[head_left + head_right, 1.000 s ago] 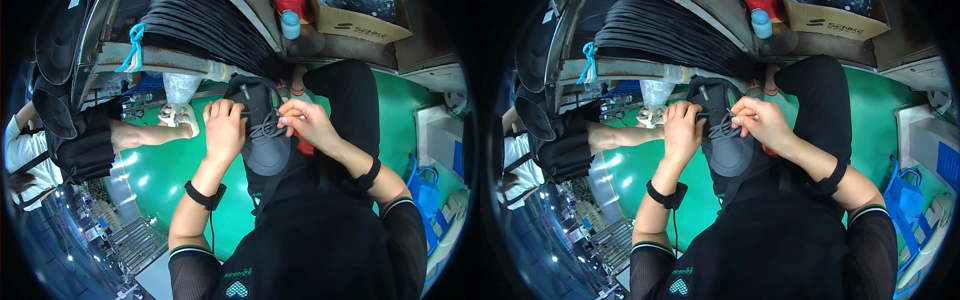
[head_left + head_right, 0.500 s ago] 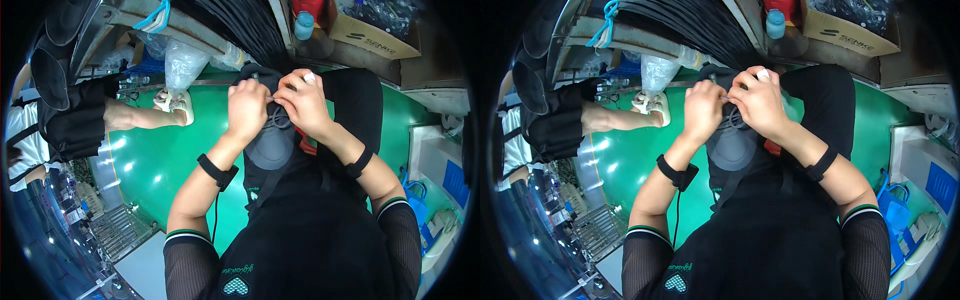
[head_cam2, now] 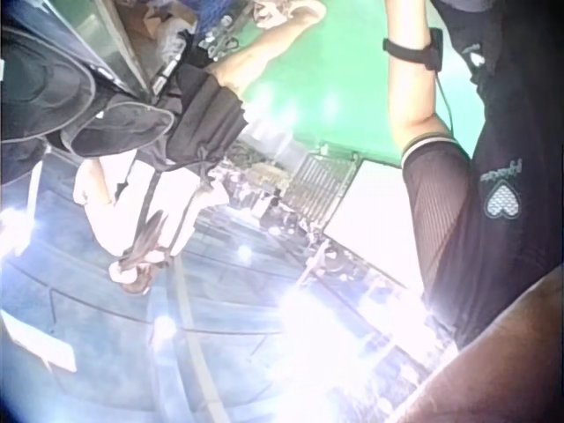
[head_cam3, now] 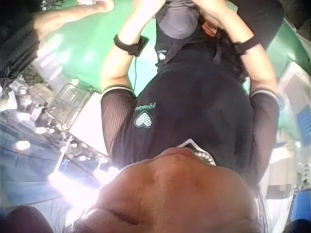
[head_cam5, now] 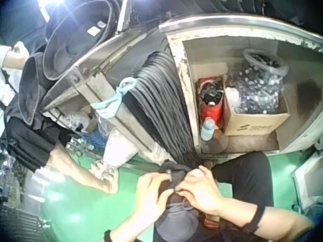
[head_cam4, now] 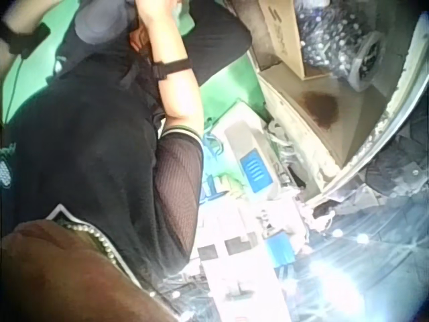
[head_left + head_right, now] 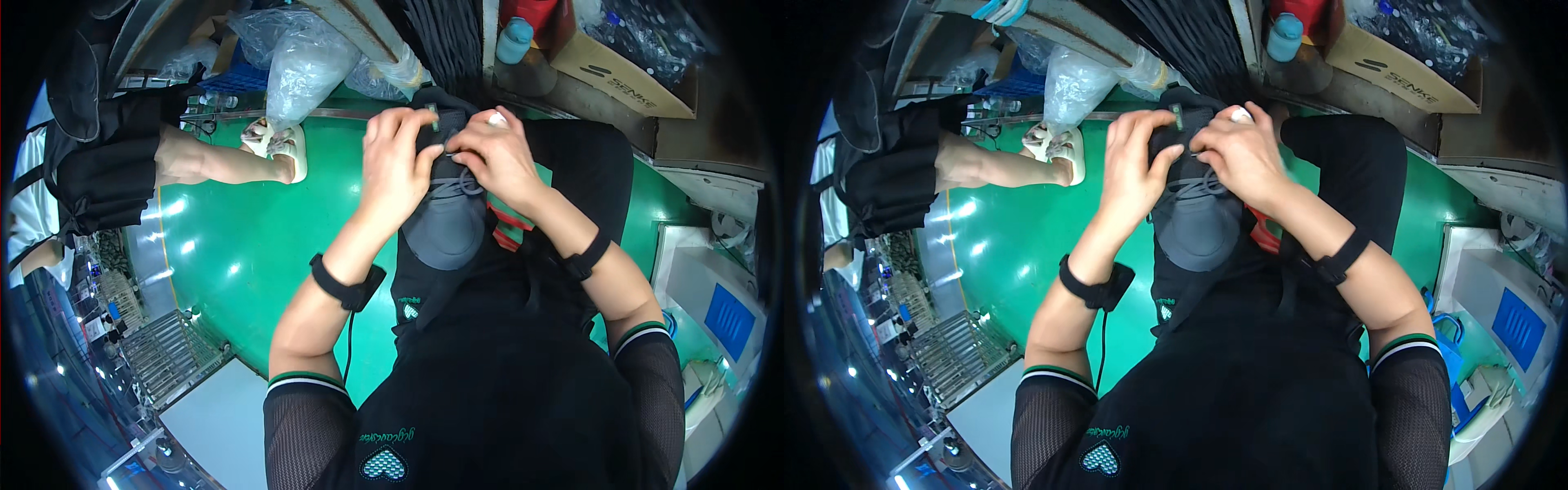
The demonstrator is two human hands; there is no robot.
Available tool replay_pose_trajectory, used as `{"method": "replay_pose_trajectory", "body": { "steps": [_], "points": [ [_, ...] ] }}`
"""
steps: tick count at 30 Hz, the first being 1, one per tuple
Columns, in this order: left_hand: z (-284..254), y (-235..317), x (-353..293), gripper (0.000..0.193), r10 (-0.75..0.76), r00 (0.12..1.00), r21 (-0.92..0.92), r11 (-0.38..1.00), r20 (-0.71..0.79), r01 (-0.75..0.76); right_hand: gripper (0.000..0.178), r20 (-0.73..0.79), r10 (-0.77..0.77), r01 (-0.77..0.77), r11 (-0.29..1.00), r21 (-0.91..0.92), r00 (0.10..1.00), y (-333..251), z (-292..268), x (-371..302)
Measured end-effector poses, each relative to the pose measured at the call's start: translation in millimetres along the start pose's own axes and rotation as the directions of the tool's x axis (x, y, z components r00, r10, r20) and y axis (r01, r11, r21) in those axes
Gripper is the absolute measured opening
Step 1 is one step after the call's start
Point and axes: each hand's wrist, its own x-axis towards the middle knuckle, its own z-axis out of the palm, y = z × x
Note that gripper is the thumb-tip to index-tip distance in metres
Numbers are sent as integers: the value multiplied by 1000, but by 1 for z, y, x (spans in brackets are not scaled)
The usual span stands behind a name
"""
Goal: Threading laces into the upper part of a shoe in a factory setting.
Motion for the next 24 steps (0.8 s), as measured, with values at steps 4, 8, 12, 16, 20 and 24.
{"method": "replay_pose_trajectory", "body": {
  "steps": [4,8,12,16,20,24],
  "points": [
    [-19,3,-28,9,30,996,238,970,88,-50,13,51,92,-90,995,-31,994,-3,1,9],
    [-13,8,-34,10,28,998,445,894,63,-54,19,149,116,-132,986,105,982,3,2,18],
    [1,7,-37,11,-47,999,425,904,-14,48,27,67,236,-243,962,124,969,-2,11,20],
    [14,7,-37,12,-155,984,243,954,-91,173,23,-56,125,-124,992,26,991,-10,14,11],
    [22,-2,-35,10,-169,979,117,976,-115,183,18,57,101,-101,995,11,993,-7,8,12],
    [16,7,-34,6,-86,984,230,966,-157,122,13,-152,-10,8,1000,-15,988,0,-7,8]
  ]
}}
